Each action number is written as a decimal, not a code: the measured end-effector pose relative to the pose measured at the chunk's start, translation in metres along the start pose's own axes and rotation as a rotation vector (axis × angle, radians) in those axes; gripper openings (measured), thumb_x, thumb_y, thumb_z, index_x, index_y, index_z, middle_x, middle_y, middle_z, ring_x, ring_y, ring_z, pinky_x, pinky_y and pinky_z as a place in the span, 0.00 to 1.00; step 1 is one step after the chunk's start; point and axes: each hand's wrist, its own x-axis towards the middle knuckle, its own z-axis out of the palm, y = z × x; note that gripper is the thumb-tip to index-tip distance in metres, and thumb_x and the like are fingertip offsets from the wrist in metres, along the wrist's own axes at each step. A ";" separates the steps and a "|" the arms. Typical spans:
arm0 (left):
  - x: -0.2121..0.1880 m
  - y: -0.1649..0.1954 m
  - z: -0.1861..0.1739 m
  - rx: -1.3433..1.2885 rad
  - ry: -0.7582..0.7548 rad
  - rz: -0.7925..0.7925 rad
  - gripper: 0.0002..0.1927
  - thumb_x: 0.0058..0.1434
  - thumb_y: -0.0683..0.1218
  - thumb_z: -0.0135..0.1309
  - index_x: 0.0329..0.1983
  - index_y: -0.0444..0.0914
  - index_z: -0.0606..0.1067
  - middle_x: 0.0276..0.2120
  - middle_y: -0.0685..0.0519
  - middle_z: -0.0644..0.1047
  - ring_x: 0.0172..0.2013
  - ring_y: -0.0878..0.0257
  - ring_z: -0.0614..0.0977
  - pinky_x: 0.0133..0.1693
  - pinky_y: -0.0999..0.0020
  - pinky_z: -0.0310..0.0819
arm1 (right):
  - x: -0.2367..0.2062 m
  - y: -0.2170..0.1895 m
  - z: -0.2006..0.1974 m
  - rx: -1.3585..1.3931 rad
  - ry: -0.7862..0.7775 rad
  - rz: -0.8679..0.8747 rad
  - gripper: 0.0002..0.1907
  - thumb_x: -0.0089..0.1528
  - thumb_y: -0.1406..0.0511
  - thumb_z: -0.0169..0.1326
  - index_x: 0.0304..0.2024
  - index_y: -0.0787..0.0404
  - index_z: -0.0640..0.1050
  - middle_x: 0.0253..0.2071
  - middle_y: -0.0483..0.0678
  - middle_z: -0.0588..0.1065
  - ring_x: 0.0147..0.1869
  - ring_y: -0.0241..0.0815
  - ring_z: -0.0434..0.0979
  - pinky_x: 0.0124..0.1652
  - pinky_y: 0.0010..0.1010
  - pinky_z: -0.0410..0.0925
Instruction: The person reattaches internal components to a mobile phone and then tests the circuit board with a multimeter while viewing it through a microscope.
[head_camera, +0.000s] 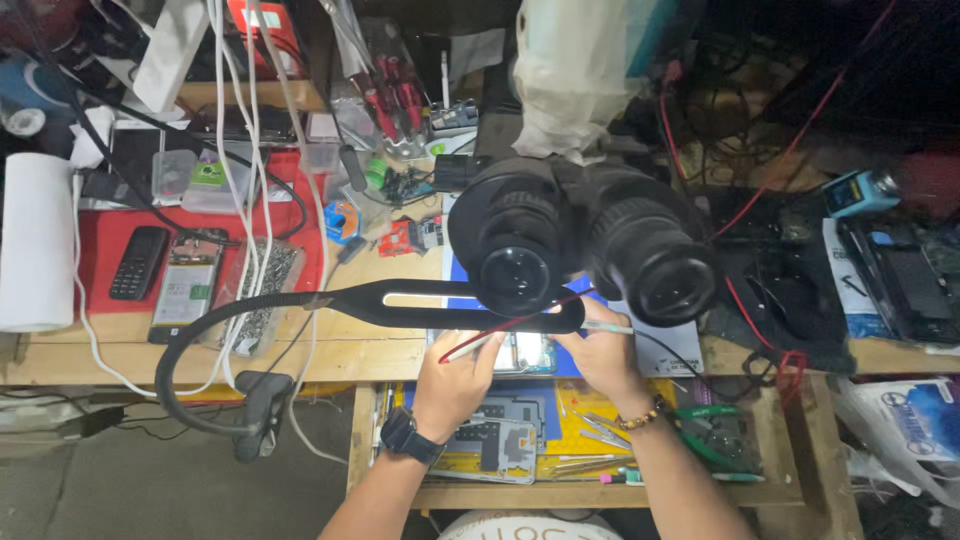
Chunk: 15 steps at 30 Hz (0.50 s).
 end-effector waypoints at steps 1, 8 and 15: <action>-0.001 0.000 0.000 0.103 -0.028 0.061 0.07 0.64 0.38 0.54 0.42 0.33 0.80 0.34 0.45 0.81 0.34 0.47 0.79 0.36 0.56 0.71 | 0.000 0.001 0.000 0.001 -0.007 -0.034 0.12 0.56 0.70 0.64 0.43 0.64 0.82 0.37 0.47 0.84 0.40 0.33 0.83 0.41 0.27 0.74; -0.005 -0.004 0.008 -0.127 0.009 -0.181 0.06 0.63 0.42 0.56 0.38 0.34 0.81 0.32 0.45 0.81 0.33 0.48 0.80 0.36 0.57 0.72 | -0.002 0.007 0.004 0.047 -0.002 0.004 0.14 0.57 0.68 0.64 0.46 0.65 0.81 0.40 0.47 0.84 0.43 0.35 0.80 0.46 0.29 0.72; -0.004 -0.004 0.009 -0.135 0.011 -0.227 0.07 0.62 0.42 0.57 0.37 0.34 0.81 0.32 0.44 0.81 0.33 0.47 0.80 0.36 0.57 0.73 | -0.002 0.006 0.003 0.059 0.069 -0.070 0.21 0.54 0.67 0.67 0.49 0.66 0.79 0.44 0.48 0.82 0.47 0.36 0.81 0.49 0.30 0.71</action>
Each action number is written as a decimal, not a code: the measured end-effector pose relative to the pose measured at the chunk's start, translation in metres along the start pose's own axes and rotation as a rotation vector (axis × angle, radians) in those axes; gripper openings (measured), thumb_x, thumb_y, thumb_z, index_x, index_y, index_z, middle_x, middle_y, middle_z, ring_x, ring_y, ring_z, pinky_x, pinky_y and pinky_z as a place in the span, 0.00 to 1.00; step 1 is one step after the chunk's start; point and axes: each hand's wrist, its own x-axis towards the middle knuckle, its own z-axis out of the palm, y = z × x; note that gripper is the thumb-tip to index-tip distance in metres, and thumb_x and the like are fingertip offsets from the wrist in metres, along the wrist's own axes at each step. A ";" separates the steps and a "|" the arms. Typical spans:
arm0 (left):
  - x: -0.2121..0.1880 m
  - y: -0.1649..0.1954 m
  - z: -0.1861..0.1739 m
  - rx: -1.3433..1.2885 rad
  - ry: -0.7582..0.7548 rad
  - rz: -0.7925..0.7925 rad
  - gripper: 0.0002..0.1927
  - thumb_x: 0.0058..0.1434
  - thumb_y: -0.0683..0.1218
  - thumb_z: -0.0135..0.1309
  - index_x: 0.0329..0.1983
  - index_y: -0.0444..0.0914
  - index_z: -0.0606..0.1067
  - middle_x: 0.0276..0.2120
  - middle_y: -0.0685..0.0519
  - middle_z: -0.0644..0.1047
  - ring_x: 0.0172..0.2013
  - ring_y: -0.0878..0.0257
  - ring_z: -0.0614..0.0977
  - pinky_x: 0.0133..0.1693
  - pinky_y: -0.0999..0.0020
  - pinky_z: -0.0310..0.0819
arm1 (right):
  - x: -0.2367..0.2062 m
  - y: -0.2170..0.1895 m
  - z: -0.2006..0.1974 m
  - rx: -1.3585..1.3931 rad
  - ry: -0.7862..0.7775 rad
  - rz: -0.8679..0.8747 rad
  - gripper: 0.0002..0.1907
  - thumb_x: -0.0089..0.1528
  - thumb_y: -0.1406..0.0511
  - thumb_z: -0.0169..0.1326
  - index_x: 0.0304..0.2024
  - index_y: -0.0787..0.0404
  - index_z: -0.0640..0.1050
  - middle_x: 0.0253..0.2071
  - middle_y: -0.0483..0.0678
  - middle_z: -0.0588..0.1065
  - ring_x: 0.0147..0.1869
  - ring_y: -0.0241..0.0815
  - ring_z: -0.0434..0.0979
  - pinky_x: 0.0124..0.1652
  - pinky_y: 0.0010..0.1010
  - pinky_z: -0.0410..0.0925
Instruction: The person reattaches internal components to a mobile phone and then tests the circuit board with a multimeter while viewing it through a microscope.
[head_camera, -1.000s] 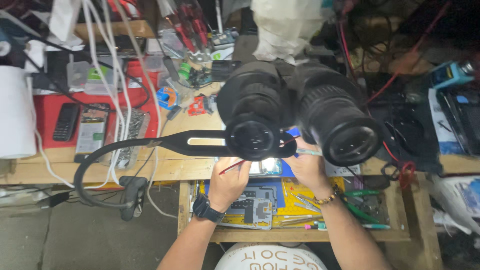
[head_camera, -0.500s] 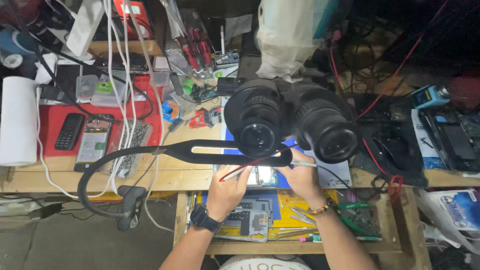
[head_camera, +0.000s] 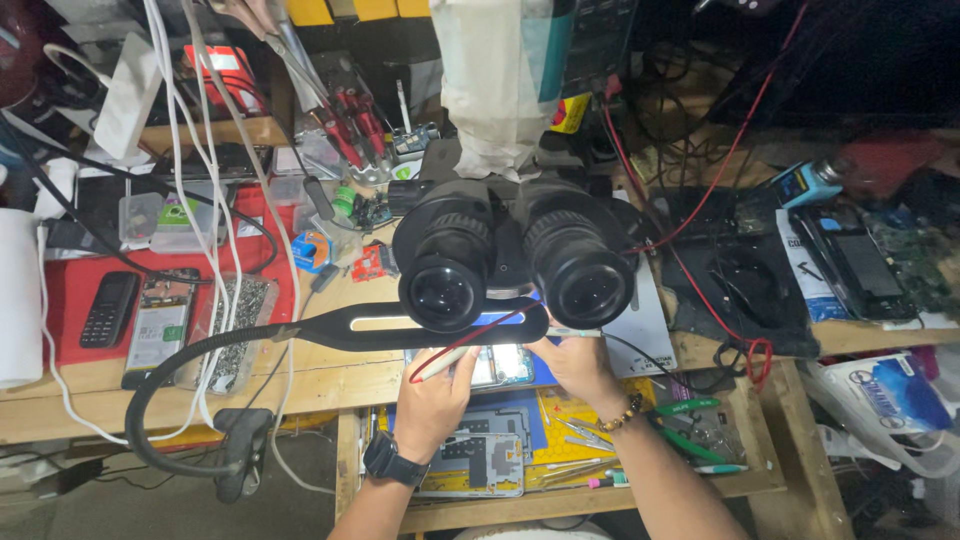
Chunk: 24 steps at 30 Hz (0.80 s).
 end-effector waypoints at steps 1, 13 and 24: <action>0.000 0.001 0.000 -0.018 0.004 -0.026 0.07 0.62 0.42 0.57 0.36 0.34 0.81 0.32 0.44 0.81 0.33 0.47 0.81 0.36 0.57 0.73 | 0.000 0.000 0.000 -0.015 0.004 -0.038 0.20 0.55 0.67 0.67 0.49 0.67 0.79 0.44 0.48 0.82 0.47 0.37 0.80 0.49 0.31 0.71; -0.008 -0.010 -0.002 0.447 -0.023 0.436 0.09 0.62 0.36 0.56 0.45 0.31 0.82 0.35 0.46 0.81 0.36 0.51 0.82 0.37 0.58 0.74 | -0.003 -0.006 -0.012 0.000 -0.163 -0.130 0.09 0.66 0.72 0.55 0.50 0.67 0.79 0.43 0.51 0.80 0.44 0.43 0.79 0.44 0.31 0.72; 0.000 0.000 -0.005 -0.007 0.016 0.108 0.03 0.62 0.39 0.58 0.37 0.34 0.80 0.32 0.45 0.81 0.33 0.48 0.82 0.35 0.58 0.73 | 0.000 -0.050 -0.025 -0.285 -0.436 -0.476 0.37 0.48 0.58 0.72 0.56 0.67 0.75 0.57 0.60 0.74 0.64 0.61 0.70 0.61 0.46 0.63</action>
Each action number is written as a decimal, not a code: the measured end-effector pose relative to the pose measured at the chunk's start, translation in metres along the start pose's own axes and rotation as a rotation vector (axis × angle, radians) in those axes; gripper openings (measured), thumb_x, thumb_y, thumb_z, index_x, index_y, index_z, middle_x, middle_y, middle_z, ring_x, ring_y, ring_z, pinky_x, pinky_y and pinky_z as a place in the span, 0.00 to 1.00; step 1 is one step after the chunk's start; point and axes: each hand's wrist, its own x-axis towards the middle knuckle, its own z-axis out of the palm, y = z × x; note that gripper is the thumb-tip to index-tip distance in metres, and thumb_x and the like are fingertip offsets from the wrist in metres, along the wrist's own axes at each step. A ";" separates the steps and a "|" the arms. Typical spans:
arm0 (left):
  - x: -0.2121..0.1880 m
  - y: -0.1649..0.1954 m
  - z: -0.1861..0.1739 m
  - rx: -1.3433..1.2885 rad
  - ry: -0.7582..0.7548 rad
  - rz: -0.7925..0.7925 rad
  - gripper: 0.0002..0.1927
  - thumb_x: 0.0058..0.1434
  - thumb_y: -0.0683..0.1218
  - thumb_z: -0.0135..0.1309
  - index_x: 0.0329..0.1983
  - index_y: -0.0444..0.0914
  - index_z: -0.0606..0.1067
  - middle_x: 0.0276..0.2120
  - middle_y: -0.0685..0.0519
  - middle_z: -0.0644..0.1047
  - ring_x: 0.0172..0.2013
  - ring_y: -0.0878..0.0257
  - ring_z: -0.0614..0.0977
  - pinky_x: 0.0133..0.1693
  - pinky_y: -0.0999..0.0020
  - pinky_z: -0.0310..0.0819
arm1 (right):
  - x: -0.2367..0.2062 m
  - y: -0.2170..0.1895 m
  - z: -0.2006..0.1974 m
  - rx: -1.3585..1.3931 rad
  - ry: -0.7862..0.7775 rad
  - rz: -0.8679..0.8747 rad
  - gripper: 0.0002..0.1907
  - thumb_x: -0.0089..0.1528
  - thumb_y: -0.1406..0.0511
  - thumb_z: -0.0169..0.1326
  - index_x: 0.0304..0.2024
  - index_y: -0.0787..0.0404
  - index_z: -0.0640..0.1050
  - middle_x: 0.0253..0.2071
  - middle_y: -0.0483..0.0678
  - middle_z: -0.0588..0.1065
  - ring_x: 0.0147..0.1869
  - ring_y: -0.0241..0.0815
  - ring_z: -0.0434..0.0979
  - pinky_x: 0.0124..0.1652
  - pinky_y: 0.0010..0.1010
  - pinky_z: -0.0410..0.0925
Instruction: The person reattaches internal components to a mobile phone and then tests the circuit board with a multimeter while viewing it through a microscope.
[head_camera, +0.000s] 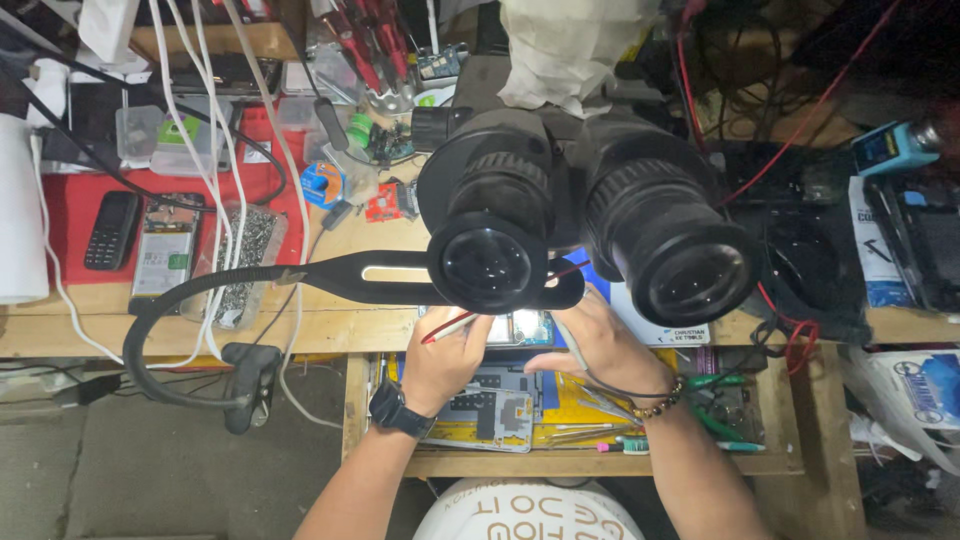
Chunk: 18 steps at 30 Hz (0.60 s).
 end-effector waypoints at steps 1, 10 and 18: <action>0.000 0.000 0.000 0.016 -0.012 0.011 0.03 0.63 0.39 0.58 0.37 0.34 0.80 0.31 0.45 0.81 0.33 0.48 0.82 0.35 0.58 0.73 | -0.001 0.000 0.001 -0.019 -0.010 0.030 0.35 0.49 0.58 0.71 0.55 0.66 0.75 0.56 0.60 0.74 0.63 0.61 0.71 0.61 0.46 0.64; 0.001 -0.008 -0.009 0.035 -0.138 0.055 0.05 0.64 0.40 0.56 0.38 0.35 0.82 0.30 0.46 0.82 0.31 0.50 0.82 0.34 0.59 0.74 | -0.008 0.005 0.012 -0.057 -0.015 0.060 0.39 0.50 0.56 0.70 0.59 0.65 0.73 0.57 0.59 0.74 0.63 0.59 0.71 0.60 0.45 0.61; -0.002 -0.006 -0.007 -0.066 -0.094 -0.066 0.07 0.65 0.43 0.57 0.38 0.34 0.82 0.31 0.46 0.83 0.32 0.51 0.83 0.34 0.61 0.75 | -0.007 0.008 0.013 -0.062 -0.048 0.118 0.40 0.50 0.53 0.71 0.59 0.62 0.73 0.56 0.57 0.75 0.63 0.56 0.72 0.59 0.44 0.60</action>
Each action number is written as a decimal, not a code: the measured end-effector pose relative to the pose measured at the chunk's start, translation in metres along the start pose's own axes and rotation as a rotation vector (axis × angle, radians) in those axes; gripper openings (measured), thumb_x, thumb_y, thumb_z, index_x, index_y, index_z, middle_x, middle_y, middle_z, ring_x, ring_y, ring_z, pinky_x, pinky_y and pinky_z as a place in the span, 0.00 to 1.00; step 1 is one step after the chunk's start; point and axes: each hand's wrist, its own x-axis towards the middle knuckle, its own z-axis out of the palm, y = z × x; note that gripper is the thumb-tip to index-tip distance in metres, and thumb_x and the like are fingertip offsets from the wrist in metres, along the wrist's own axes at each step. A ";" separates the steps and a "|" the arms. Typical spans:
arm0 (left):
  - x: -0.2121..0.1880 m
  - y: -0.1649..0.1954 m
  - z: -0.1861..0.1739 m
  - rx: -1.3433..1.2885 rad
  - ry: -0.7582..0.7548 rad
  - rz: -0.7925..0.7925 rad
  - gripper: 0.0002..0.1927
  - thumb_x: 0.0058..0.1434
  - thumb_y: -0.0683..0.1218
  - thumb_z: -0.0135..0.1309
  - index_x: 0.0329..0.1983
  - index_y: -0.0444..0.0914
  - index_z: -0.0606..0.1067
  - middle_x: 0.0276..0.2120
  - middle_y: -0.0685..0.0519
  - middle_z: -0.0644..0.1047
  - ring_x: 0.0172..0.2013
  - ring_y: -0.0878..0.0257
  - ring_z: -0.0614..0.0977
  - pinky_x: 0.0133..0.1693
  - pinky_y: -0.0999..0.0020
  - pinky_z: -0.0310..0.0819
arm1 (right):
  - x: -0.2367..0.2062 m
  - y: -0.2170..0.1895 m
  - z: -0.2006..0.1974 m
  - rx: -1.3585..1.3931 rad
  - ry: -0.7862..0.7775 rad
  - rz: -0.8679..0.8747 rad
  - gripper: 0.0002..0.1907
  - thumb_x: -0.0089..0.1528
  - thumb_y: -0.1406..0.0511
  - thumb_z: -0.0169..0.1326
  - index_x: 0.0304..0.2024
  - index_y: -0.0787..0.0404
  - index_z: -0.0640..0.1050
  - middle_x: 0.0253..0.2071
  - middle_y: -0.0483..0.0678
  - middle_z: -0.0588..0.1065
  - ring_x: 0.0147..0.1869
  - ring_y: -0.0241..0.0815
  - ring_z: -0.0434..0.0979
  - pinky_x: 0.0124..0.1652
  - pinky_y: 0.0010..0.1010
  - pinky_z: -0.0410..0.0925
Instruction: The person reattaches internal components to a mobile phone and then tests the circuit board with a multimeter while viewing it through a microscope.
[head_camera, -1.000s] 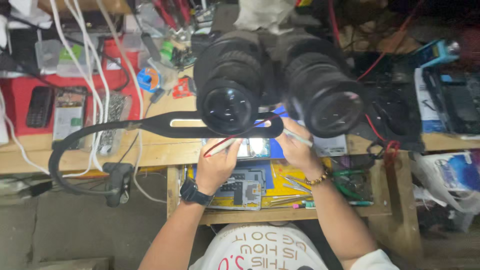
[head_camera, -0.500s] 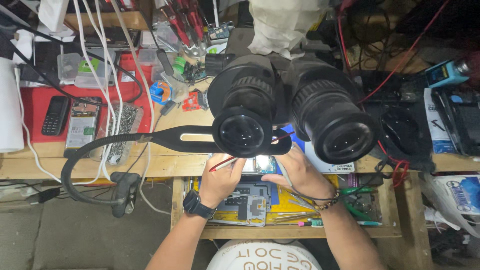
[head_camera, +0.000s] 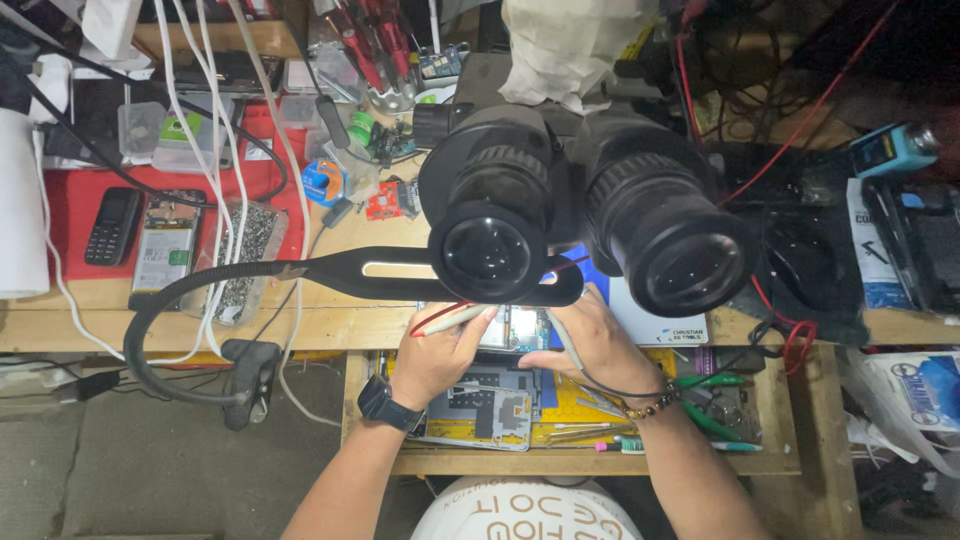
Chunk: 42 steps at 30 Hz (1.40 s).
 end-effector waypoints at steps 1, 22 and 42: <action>0.000 0.001 -0.001 -0.019 -0.012 -0.031 0.07 0.65 0.43 0.57 0.38 0.34 0.82 0.30 0.46 0.83 0.31 0.52 0.83 0.34 0.61 0.75 | 0.000 0.000 0.000 0.007 -0.002 0.005 0.40 0.49 0.53 0.71 0.59 0.62 0.73 0.57 0.57 0.75 0.63 0.56 0.71 0.59 0.44 0.61; -0.004 -0.005 0.005 0.007 -0.018 -0.139 0.10 0.65 0.47 0.57 0.39 0.36 0.83 0.29 0.46 0.81 0.31 0.52 0.83 0.32 0.61 0.74 | 0.002 0.004 -0.002 -0.004 -0.008 0.019 0.34 0.48 0.54 0.72 0.52 0.62 0.78 0.54 0.56 0.76 0.61 0.60 0.72 0.59 0.46 0.63; 0.001 0.003 0.000 -0.001 0.002 -0.044 0.07 0.65 0.44 0.56 0.36 0.35 0.82 0.27 0.45 0.81 0.29 0.48 0.82 0.30 0.58 0.73 | 0.004 0.000 -0.007 0.044 0.005 0.002 0.35 0.47 0.56 0.73 0.54 0.63 0.77 0.56 0.57 0.76 0.62 0.59 0.72 0.62 0.45 0.63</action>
